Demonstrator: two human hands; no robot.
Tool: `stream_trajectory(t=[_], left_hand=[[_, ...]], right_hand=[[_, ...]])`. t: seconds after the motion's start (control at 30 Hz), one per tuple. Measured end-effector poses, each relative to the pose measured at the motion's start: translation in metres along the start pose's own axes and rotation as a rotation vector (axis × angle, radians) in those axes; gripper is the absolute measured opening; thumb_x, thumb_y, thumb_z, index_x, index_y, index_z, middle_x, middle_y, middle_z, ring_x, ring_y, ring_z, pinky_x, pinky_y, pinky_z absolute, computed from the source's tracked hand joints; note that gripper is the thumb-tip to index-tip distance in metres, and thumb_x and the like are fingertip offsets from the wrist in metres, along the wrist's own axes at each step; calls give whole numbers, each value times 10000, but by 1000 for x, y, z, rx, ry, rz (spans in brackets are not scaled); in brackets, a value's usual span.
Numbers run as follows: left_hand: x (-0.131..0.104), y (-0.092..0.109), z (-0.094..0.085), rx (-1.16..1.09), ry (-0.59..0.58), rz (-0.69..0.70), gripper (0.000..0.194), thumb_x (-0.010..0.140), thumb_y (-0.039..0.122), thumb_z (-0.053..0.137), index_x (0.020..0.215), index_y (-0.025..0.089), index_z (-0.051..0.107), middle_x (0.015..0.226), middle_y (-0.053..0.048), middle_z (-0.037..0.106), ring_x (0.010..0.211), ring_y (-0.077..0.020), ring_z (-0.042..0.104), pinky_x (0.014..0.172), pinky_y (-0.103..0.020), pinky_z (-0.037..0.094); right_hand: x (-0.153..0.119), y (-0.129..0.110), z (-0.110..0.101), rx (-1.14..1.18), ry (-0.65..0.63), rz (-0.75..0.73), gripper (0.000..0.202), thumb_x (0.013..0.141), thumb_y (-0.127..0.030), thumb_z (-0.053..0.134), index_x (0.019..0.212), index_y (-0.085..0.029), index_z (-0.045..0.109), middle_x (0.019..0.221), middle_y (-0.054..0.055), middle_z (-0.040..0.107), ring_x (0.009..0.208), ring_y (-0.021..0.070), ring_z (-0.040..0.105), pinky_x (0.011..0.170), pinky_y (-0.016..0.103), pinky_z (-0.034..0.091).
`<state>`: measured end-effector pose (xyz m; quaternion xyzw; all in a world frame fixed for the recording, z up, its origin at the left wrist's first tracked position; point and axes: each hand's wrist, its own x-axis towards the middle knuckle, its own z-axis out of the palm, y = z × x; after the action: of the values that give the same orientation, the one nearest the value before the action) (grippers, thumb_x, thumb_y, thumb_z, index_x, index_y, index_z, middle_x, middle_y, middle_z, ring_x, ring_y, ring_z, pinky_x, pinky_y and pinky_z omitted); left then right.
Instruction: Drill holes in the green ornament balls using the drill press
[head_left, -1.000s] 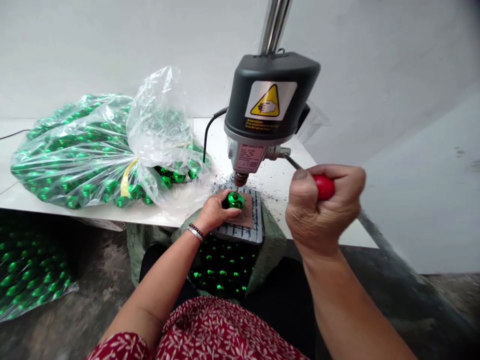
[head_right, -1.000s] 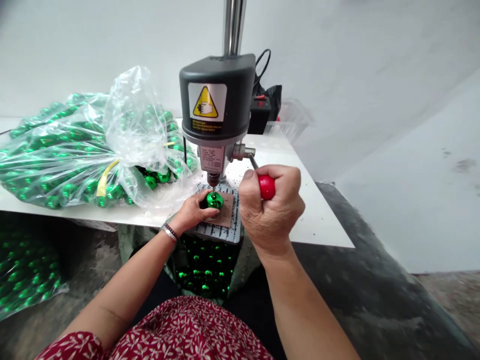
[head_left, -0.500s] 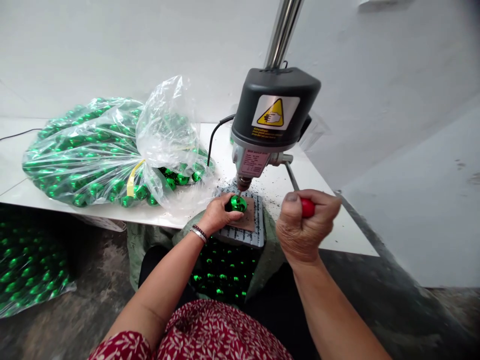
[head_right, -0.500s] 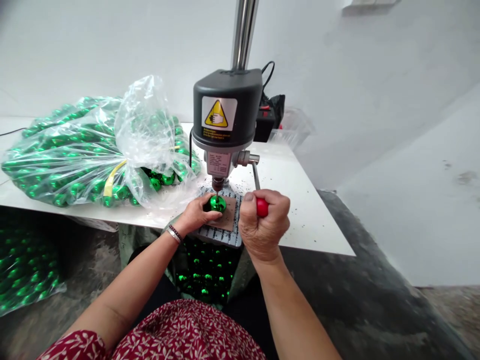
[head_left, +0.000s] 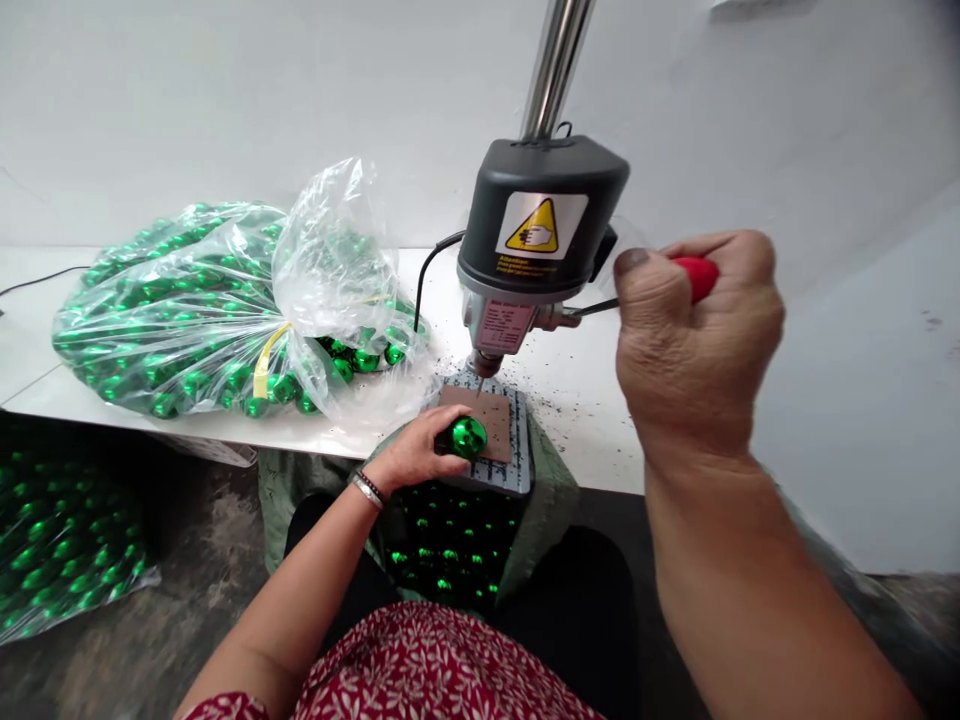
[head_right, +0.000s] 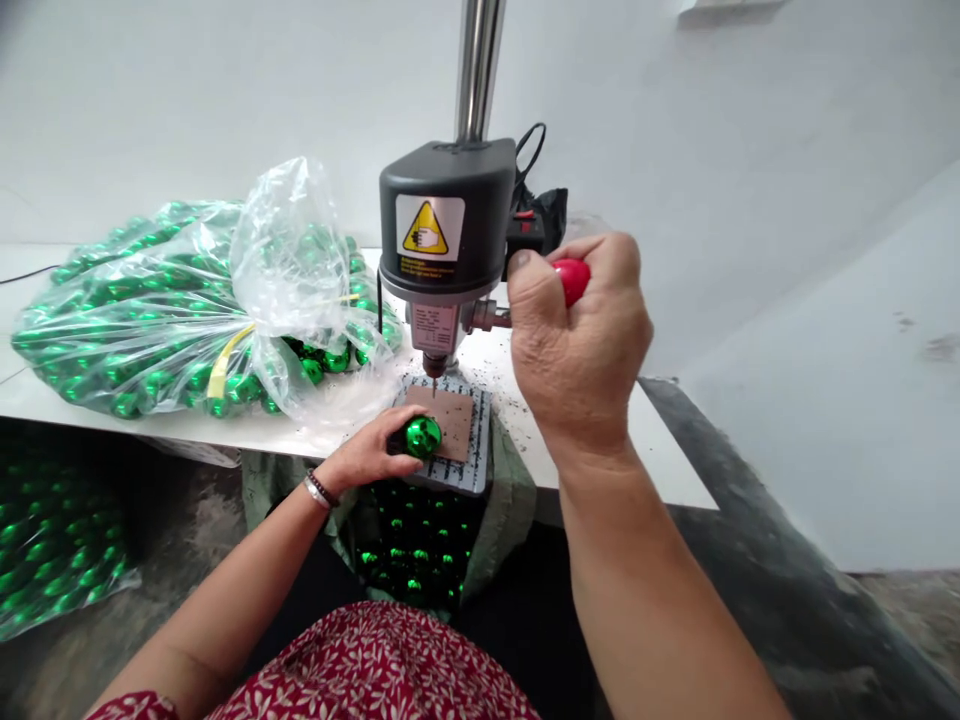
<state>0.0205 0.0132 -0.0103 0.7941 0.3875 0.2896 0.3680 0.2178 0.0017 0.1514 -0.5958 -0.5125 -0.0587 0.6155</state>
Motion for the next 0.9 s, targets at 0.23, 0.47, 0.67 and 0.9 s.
stream_trajectory(t=[0.23,0.47,0.67,0.9], left_hand=[[-1,-6,-48,101,339,-175,347,889,316,537,1175,172,672,1133,-100,716,1025,-218,659,964,-373,511],[53,-50,-107,880,249,-507,433,792,88,505,1203,114,640,1248,-232,626,1213,-390,534,989,-516,412],[57,-62,-106,1012,148,-546,508,809,191,539,1315,151,541,1151,-212,665,1136,-380,592,979,-500,384],[0,-24,-81,187,267,-281,609,727,364,693,1255,187,445,1124,-94,643,971,-225,634,866,-347,511]], right_hand=[[-3,-1,0,19,14,19,204,787,-316,633,777,-159,504,679,-42,509,627,37,432,628,230,386],[-3,-2,0,41,7,21,212,779,-327,636,808,-154,517,739,-22,553,661,45,456,648,230,420],[-6,2,0,53,18,-29,239,803,-383,605,803,-160,519,692,-38,532,618,37,442,577,194,392],[-8,4,0,40,35,-80,215,824,-363,580,808,-150,550,696,-37,528,639,41,442,614,211,397]])
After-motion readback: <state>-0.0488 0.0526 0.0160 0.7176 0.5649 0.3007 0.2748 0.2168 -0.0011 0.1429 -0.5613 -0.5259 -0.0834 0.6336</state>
